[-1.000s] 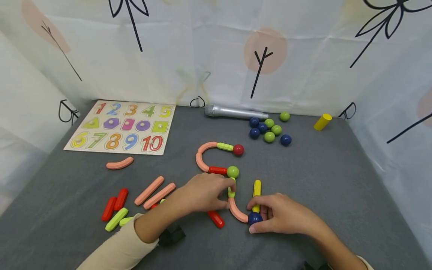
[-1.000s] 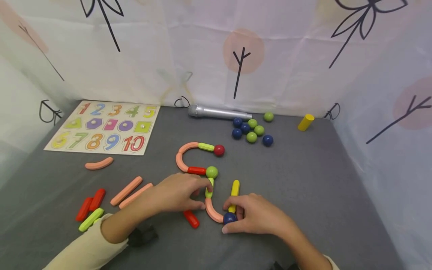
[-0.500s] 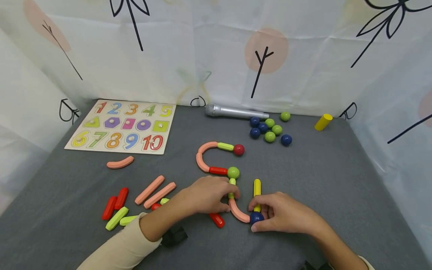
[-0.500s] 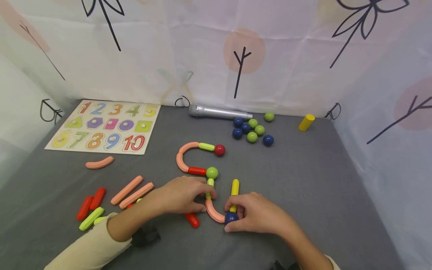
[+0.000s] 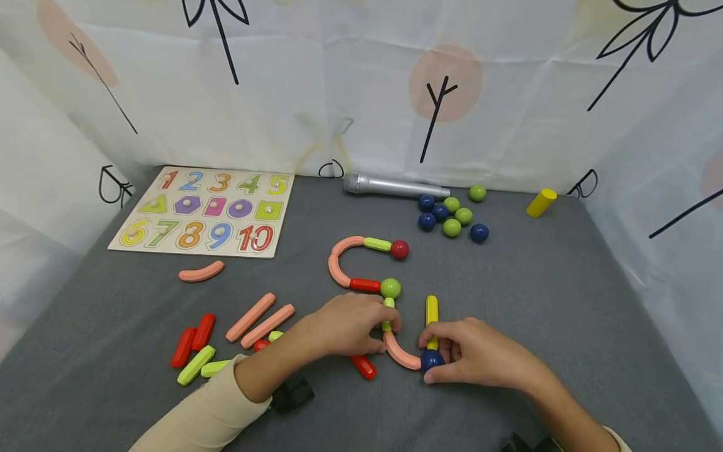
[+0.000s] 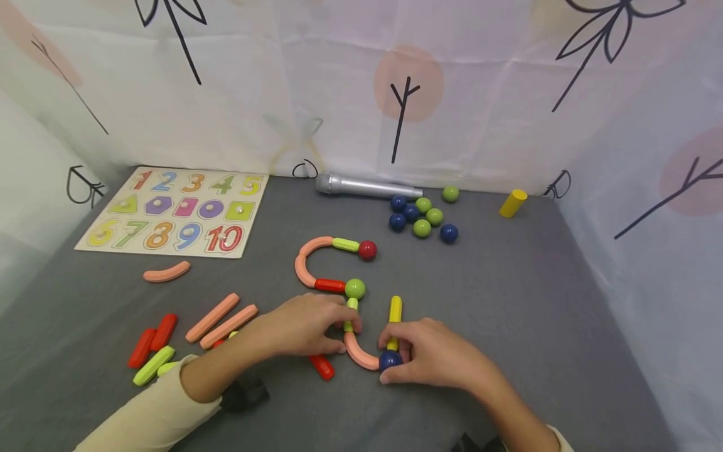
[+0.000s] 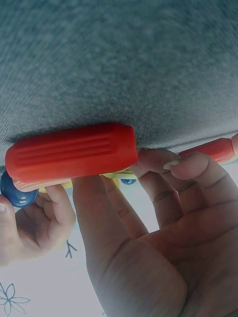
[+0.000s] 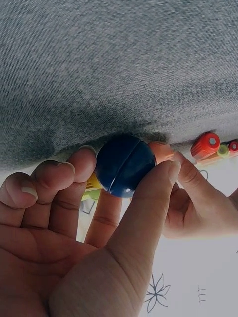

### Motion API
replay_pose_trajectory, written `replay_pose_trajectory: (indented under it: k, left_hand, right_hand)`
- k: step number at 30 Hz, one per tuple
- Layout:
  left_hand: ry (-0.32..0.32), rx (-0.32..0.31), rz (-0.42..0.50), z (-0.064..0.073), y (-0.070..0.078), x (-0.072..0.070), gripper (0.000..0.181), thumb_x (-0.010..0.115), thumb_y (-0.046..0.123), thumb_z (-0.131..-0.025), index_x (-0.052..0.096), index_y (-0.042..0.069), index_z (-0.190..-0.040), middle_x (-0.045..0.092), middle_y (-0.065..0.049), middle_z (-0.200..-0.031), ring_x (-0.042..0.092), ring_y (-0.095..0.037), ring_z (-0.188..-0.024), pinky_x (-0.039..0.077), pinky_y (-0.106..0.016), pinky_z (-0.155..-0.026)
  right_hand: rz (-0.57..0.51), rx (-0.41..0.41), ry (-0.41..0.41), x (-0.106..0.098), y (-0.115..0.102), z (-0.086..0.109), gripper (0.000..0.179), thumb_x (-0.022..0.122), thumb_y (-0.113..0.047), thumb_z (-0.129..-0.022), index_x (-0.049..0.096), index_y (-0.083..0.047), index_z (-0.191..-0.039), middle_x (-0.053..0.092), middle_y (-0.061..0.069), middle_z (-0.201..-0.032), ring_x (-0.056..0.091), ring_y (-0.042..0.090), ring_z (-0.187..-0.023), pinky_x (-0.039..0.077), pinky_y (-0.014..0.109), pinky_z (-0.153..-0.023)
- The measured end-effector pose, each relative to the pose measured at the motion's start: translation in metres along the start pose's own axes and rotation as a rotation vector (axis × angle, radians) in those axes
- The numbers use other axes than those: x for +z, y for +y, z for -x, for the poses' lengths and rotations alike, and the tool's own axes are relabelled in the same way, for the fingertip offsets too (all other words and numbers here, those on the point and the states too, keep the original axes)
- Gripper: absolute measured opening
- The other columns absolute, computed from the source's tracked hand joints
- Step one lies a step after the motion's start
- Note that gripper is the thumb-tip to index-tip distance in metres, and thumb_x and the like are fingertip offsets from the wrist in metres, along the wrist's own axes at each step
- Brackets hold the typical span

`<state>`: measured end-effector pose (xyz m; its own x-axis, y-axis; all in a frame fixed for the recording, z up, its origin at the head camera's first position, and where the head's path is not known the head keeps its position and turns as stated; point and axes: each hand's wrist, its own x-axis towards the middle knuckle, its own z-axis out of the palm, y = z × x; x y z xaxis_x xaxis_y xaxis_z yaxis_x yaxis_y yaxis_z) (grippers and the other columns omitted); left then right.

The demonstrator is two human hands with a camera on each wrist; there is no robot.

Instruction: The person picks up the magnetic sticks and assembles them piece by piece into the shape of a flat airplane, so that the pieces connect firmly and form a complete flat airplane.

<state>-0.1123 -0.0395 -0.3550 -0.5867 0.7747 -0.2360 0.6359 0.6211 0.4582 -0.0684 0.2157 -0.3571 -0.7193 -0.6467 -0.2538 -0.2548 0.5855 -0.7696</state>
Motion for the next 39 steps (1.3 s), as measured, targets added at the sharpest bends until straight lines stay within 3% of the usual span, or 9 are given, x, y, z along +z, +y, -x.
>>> replay_pose_trajectory:
  k: [21,39]
  left_hand:
    - [0.02,0.026,0.014,0.0001,-0.0001,0.0003,0.025,0.082,0.024,-0.087,0.072,0.023,-0.109,0.059,0.01,-0.092,0.05,-0.007,-0.082,0.044,-0.025,-0.071]
    - [0.033,0.089,0.146,-0.0022,-0.0049,0.0012,0.025,0.081,0.014,-0.086,0.072,0.015,-0.11,0.06,0.007,-0.09,0.052,-0.006,-0.08,0.045,-0.022,-0.073]
  right_hand:
    - [0.066,0.002,0.002,0.0005,-0.0031,0.0002,0.043,0.081,-0.042,-0.084,0.068,-0.015,-0.115,0.059,-0.012,-0.076,0.054,0.004,-0.062,0.044,0.024,-0.054]
    - [0.067,0.004,-0.019,0.0009,-0.0019,0.001,0.047,0.082,-0.044,-0.082,0.067,-0.014,-0.115,0.058,-0.013,-0.072,0.054,0.004,-0.06,0.042,0.024,-0.052]
